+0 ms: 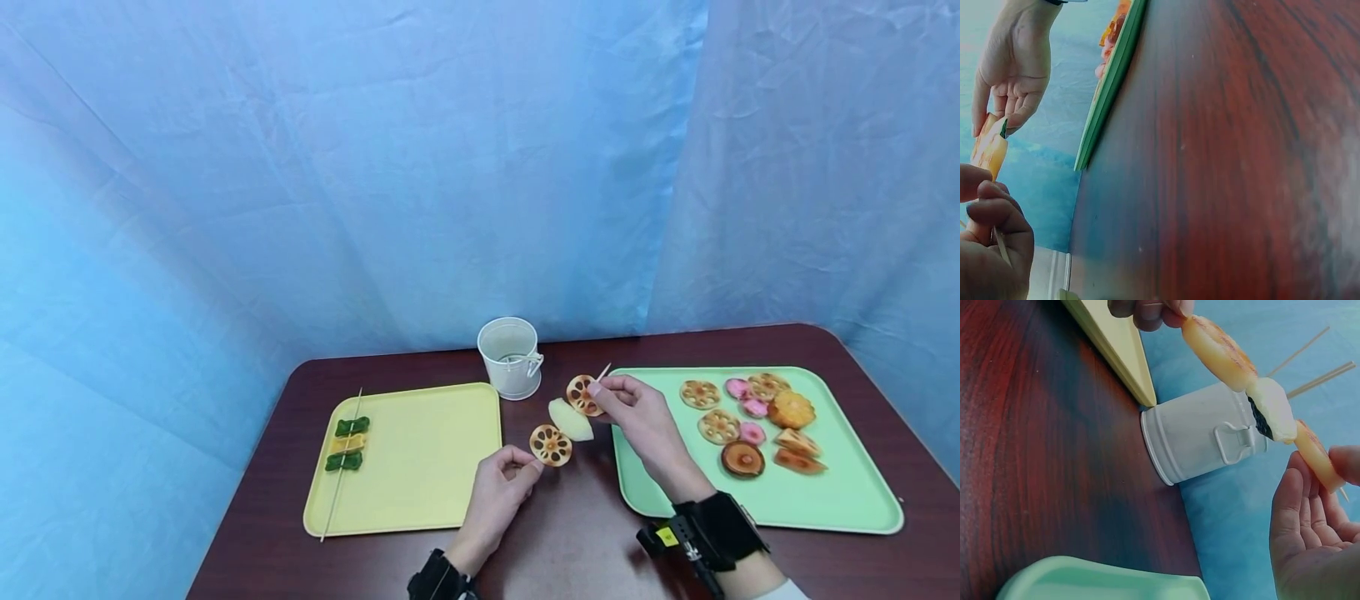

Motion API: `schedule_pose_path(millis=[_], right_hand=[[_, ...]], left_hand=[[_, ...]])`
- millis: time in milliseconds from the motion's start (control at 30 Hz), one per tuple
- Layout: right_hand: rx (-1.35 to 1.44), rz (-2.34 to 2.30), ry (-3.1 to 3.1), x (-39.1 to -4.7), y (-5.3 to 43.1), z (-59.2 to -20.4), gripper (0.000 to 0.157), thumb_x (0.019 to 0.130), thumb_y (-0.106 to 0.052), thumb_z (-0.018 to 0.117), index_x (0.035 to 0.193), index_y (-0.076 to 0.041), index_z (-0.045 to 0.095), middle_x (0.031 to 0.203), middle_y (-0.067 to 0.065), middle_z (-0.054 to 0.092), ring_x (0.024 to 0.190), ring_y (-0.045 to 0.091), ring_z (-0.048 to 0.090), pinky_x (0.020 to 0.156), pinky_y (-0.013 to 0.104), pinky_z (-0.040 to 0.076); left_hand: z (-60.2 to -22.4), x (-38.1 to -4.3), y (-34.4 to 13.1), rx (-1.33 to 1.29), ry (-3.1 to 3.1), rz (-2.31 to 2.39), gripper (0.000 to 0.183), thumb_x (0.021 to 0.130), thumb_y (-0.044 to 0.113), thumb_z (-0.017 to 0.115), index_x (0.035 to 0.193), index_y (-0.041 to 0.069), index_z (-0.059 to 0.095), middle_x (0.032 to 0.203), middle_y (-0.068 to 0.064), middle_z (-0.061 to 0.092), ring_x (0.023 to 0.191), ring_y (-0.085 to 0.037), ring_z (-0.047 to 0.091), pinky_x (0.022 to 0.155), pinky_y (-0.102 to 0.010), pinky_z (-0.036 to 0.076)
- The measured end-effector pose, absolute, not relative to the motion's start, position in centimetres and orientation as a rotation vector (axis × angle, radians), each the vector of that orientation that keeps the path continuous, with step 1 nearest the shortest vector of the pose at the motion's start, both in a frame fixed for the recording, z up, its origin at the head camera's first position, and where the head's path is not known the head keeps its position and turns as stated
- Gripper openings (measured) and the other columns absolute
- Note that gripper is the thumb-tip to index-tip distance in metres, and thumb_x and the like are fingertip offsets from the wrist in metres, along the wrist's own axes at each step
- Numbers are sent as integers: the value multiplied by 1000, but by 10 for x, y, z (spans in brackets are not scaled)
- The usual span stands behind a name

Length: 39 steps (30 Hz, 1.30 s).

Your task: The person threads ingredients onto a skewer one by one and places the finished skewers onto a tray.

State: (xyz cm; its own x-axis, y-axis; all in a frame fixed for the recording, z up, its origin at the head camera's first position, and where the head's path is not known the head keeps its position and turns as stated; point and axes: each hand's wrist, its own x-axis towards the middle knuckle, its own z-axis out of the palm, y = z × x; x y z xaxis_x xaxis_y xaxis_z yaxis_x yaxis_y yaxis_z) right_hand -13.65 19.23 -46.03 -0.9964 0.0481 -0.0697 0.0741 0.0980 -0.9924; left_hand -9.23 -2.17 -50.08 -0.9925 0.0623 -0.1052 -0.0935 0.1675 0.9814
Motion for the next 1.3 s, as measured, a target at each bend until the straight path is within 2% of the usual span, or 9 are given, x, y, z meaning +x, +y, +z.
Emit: schedule_pose_path(millis=[300,567,667,967,1133,1300], right_hand=[[119,-2024,2353,-134,195,-459,54,93,-40,59,120,6,53,100,0,66,86,12,66,79,32,54],[140,-1912,2388,-136,194,-459,57,94,-47,54,121,4,54,105,6,63,89,13,63,84,38,52],[131,-1875,2412,-136,195,-458,58,95,-48,53,122,3,55,108,7,61,91,12,61,84,38,51],[55,-1911,2414,-135,203,-458,59,97,-49,47,124,3,55,105,10,68,97,22,64,79,31,51],[48,-1927,2419,-134,210,-460,56,98,-47,45,125,2,54,106,9,68,95,19,62,77,27,50],[38,-1928,2436,-133,214,-461,53,99,-46,45,121,1,56,102,9,65,86,18,56,73,26,50]], left_hand=[[-501,-96,-33,183,2582,1818,5,86,16,68,82,14,68,69,9,59,61,-2,52,54,-19,43],[-501,-97,-41,253,2786,1727,7,85,11,68,80,14,66,79,7,53,69,-4,50,60,-20,44],[-498,-98,-47,257,2806,1687,7,86,12,69,80,14,67,77,8,51,68,-4,48,60,-20,42],[-495,-103,-74,315,2859,1617,6,84,12,71,79,14,68,73,8,50,63,-4,42,56,-19,36],[-494,-106,-96,326,2888,1574,6,84,12,71,79,14,68,73,7,50,64,-5,44,56,-20,37],[-494,-106,-120,278,2922,1524,6,84,11,71,79,13,69,73,6,53,64,-6,46,56,-20,38]])
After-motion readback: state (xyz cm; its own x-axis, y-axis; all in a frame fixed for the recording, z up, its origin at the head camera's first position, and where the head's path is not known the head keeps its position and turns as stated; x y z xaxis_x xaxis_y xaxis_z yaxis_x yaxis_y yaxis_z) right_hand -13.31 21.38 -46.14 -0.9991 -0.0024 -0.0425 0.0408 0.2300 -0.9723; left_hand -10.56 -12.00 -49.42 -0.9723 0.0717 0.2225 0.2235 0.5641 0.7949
